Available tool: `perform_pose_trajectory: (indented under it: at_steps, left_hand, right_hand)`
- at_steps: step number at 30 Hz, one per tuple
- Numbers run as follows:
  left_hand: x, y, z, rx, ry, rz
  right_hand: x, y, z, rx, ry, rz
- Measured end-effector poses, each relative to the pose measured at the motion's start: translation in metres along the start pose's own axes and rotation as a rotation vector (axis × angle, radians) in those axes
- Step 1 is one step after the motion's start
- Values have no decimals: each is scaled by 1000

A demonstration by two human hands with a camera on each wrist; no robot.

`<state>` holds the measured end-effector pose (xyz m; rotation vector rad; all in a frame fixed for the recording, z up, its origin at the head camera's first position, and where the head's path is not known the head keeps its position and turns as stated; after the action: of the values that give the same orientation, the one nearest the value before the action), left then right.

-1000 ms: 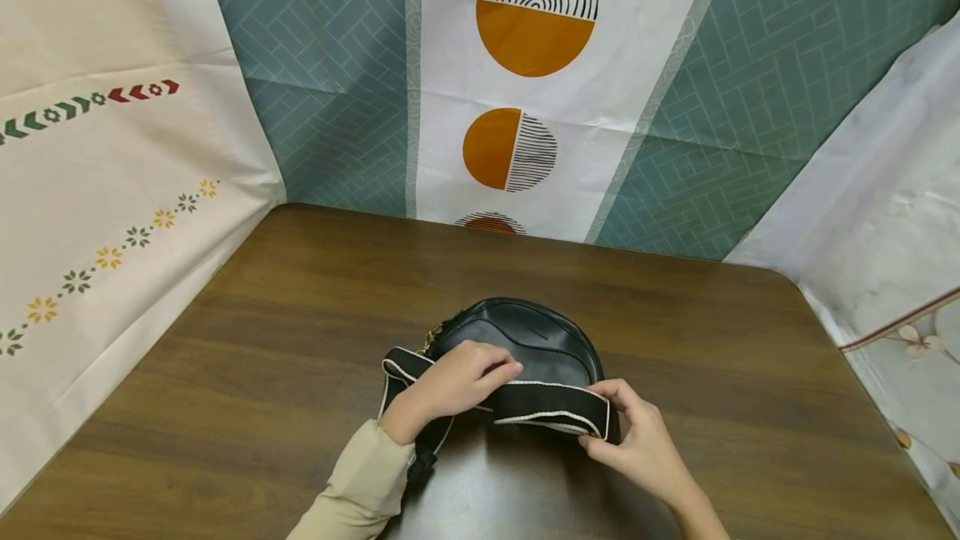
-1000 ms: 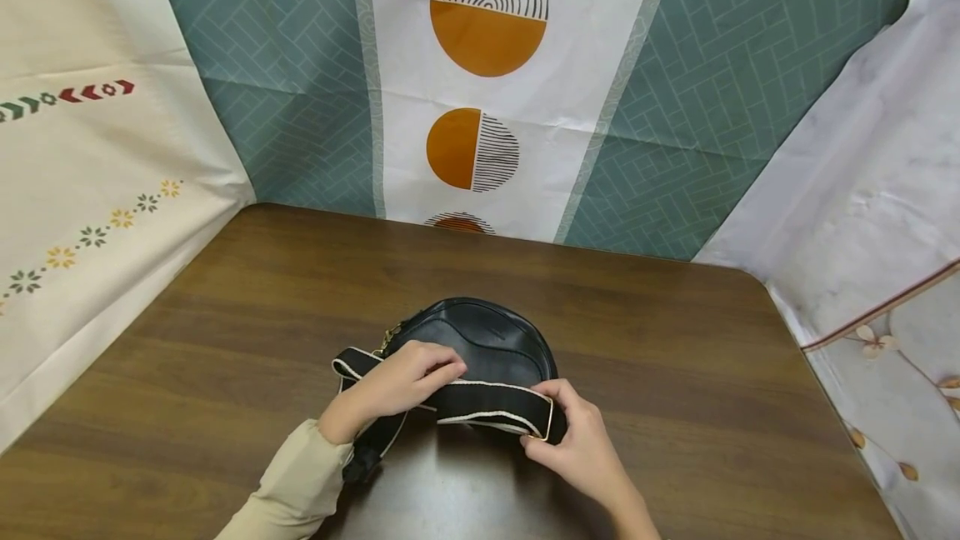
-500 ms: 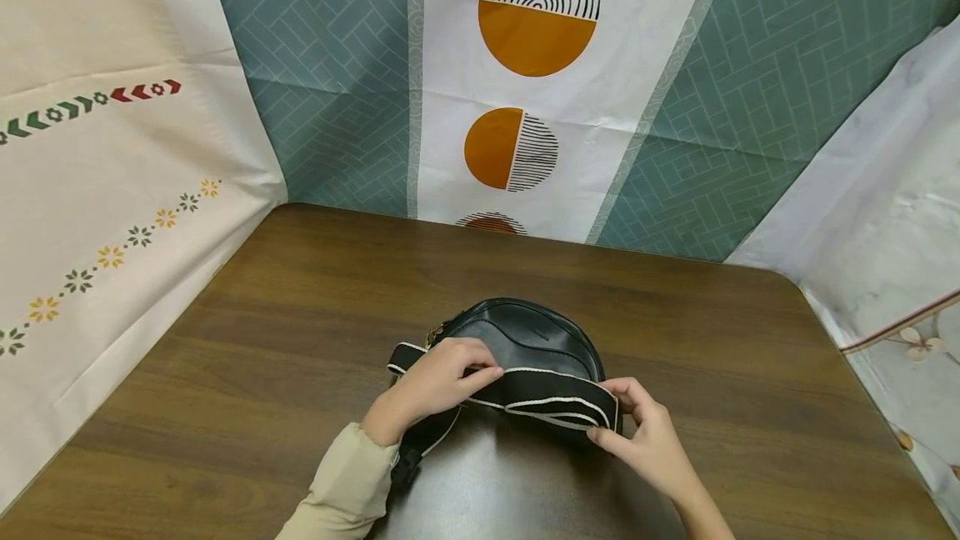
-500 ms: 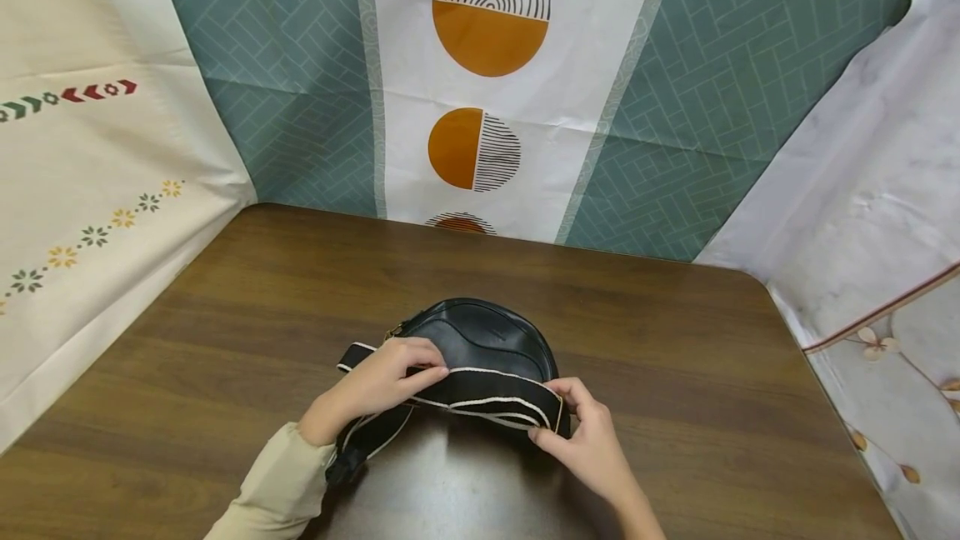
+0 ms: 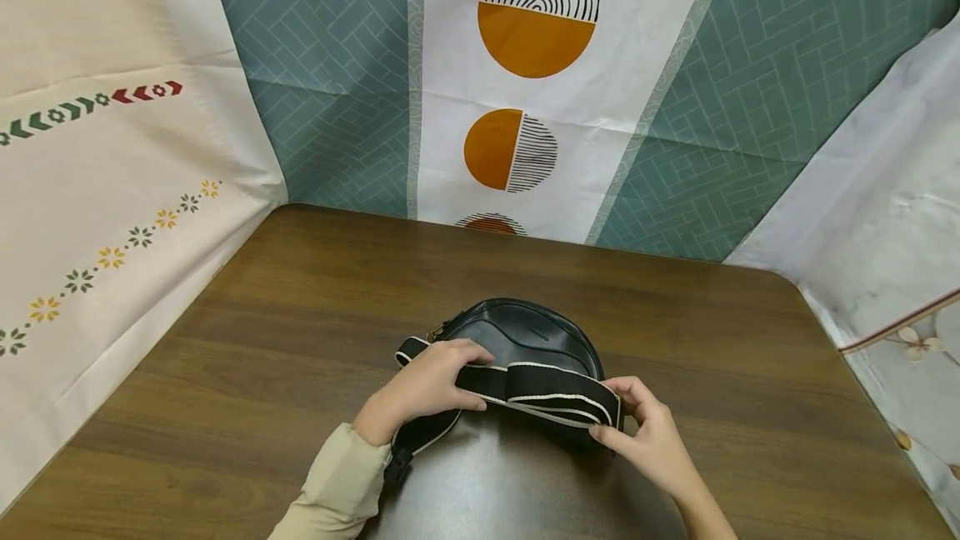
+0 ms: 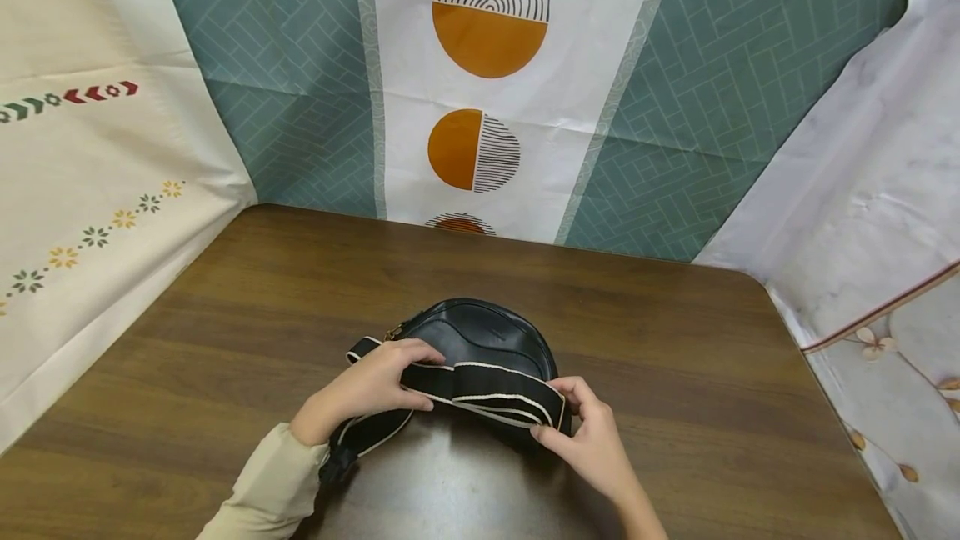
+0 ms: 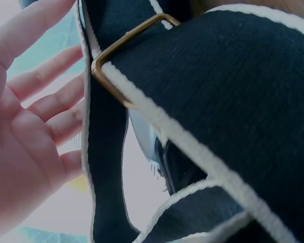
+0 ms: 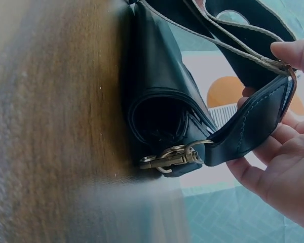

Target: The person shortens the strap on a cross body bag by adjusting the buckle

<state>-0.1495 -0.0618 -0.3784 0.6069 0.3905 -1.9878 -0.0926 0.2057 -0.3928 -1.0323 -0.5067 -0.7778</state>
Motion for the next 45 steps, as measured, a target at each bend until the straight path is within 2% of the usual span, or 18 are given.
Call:
perform_pose_trajectory:
  at_steps: [7, 17, 23, 29, 35, 38, 40, 45]
  left_hand:
    - [-1, -3, -3, 20, 0, -33]
    - [3, 0, 7, -36, 118, -130]
    - [1, 0, 10, -46, 167, -139]
    - [3, -2, 9, 7, 262, -166]
    - [2, -4, 5, 107, 393, -173]
    - [1, -5, 2, 108, 405, -152]
    - [1, -6, 2, 83, 392, -145]
    - [2, -4, 5, 41, 347, -158]
  right_hand:
    - [-2, 0, 0, 4, -33, 17]
    - [-4, 1, 5, 29, -51, -8]
    - [-3, -1, 6, 36, -59, -10]
    - [-2, -1, 8, 30, -68, -5]
    - [-3, -2, 7, 45, -85, -4]
    - [-3, -2, 6, 51, -101, -2]
    - [-2, -2, 6, 52, -104, 3]
    - [-2, -2, 6, 65, -86, 15]
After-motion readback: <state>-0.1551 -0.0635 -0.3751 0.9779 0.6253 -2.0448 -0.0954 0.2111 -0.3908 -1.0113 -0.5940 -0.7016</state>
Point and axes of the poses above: each hand's wrist, its own y-axis away from the middle knuckle, its own z-axis out of the back of the hand, x = y × z, the point moved 2 cm from there along -y, towards the middle knuckle, and after that the axes turned 15 degrees about z, right-handed, at the moved point
